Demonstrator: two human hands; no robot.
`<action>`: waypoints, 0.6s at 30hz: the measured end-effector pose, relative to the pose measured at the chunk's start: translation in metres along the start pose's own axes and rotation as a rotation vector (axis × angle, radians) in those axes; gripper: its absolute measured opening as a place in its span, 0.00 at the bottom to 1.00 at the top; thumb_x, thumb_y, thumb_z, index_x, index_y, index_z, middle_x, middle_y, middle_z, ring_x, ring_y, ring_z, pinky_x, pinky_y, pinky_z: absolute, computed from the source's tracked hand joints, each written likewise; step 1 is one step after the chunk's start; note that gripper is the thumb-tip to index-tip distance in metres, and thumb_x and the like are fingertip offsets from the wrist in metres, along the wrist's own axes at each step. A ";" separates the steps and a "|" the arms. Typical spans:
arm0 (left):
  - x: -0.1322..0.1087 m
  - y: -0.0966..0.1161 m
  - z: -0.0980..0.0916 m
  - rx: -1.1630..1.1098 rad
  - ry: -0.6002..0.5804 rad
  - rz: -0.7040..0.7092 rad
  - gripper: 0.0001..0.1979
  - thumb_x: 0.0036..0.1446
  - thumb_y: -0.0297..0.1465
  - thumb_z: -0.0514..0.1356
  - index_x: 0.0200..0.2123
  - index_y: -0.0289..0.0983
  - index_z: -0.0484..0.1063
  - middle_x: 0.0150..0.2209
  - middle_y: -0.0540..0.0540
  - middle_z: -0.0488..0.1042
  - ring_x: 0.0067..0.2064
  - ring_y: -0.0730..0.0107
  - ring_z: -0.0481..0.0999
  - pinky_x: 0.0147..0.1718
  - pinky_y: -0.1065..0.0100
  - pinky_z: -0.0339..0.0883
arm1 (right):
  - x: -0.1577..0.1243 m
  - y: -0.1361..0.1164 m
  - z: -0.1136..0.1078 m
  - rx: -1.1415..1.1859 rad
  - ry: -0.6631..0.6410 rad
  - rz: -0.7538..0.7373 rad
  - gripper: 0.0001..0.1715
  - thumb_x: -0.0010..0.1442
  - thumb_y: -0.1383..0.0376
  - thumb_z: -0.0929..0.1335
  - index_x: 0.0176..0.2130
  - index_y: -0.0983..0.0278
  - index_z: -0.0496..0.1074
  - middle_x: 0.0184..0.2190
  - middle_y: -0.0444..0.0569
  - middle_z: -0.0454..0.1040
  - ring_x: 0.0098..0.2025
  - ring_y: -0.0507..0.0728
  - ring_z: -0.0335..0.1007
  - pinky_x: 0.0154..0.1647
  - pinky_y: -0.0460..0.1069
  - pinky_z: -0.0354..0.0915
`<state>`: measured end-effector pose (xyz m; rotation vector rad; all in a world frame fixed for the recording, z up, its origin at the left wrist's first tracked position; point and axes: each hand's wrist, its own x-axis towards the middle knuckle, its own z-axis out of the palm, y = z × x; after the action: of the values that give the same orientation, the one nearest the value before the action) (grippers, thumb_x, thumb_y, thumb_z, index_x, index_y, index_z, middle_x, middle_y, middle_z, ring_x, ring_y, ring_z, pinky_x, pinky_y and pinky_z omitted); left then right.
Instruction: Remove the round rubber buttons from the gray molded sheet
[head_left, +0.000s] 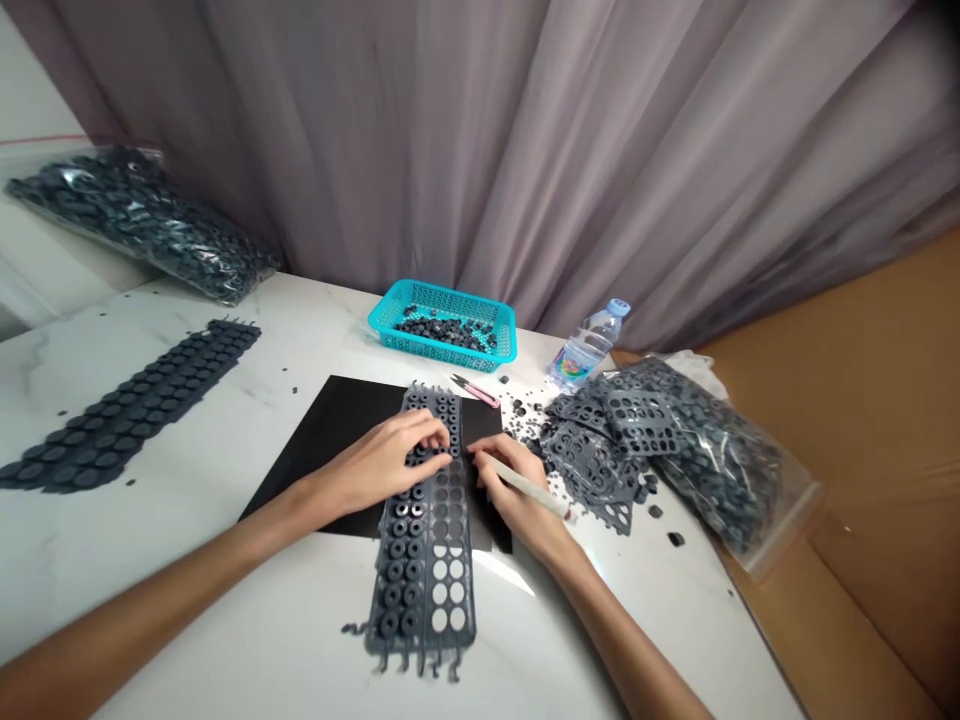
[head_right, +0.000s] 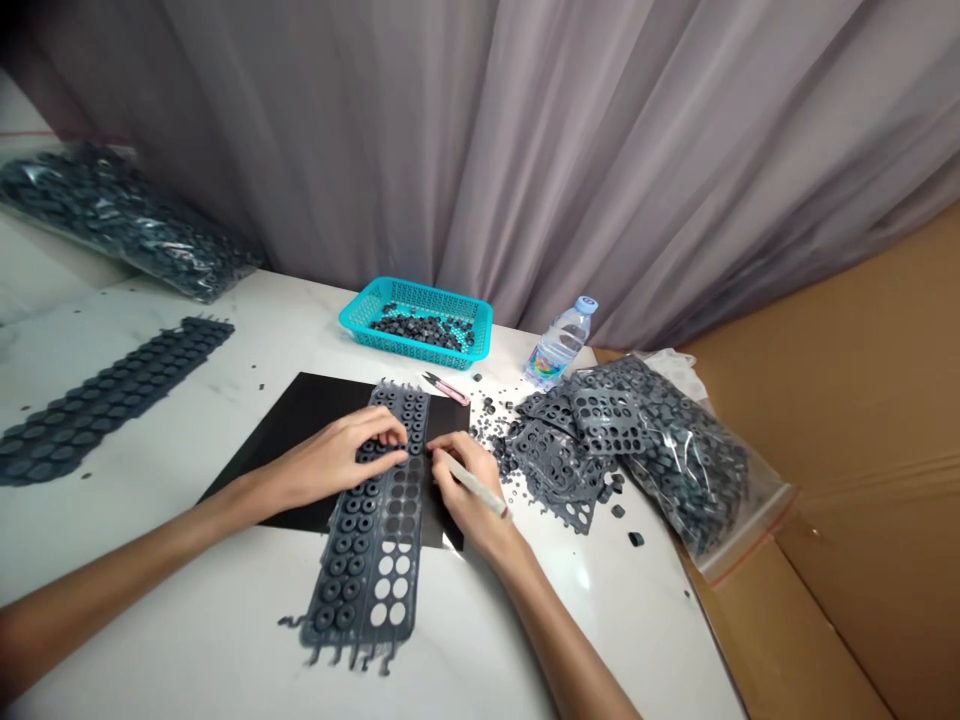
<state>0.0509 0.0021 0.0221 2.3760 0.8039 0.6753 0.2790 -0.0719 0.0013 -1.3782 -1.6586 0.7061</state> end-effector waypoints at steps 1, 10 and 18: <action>-0.008 0.001 0.003 0.020 -0.023 -0.003 0.08 0.69 0.37 0.59 0.45 0.41 0.74 0.44 0.47 0.76 0.46 0.61 0.75 0.49 0.59 0.69 | -0.001 -0.003 0.001 0.077 -0.035 0.069 0.08 0.68 0.64 0.66 0.45 0.63 0.74 0.31 0.45 0.74 0.29 0.54 0.72 0.30 0.47 0.69; -0.012 -0.003 0.006 0.068 -0.054 0.038 0.07 0.67 0.32 0.60 0.46 0.42 0.75 0.45 0.47 0.78 0.50 0.57 0.74 0.54 0.56 0.64 | -0.004 -0.013 0.017 0.393 -0.105 0.237 0.02 0.61 0.67 0.67 0.37 0.64 0.70 0.26 0.41 0.71 0.22 0.49 0.67 0.21 0.42 0.65; -0.015 -0.002 0.008 0.143 -0.054 0.045 0.07 0.68 0.32 0.59 0.47 0.41 0.74 0.47 0.47 0.78 0.50 0.57 0.74 0.54 0.55 0.64 | -0.005 -0.007 0.018 0.350 -0.131 0.222 0.04 0.63 0.66 0.68 0.39 0.65 0.73 0.29 0.44 0.74 0.24 0.49 0.68 0.22 0.42 0.66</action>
<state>0.0444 -0.0095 0.0106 2.5367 0.8017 0.5865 0.2600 -0.0763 -0.0028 -1.2916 -1.4064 1.1778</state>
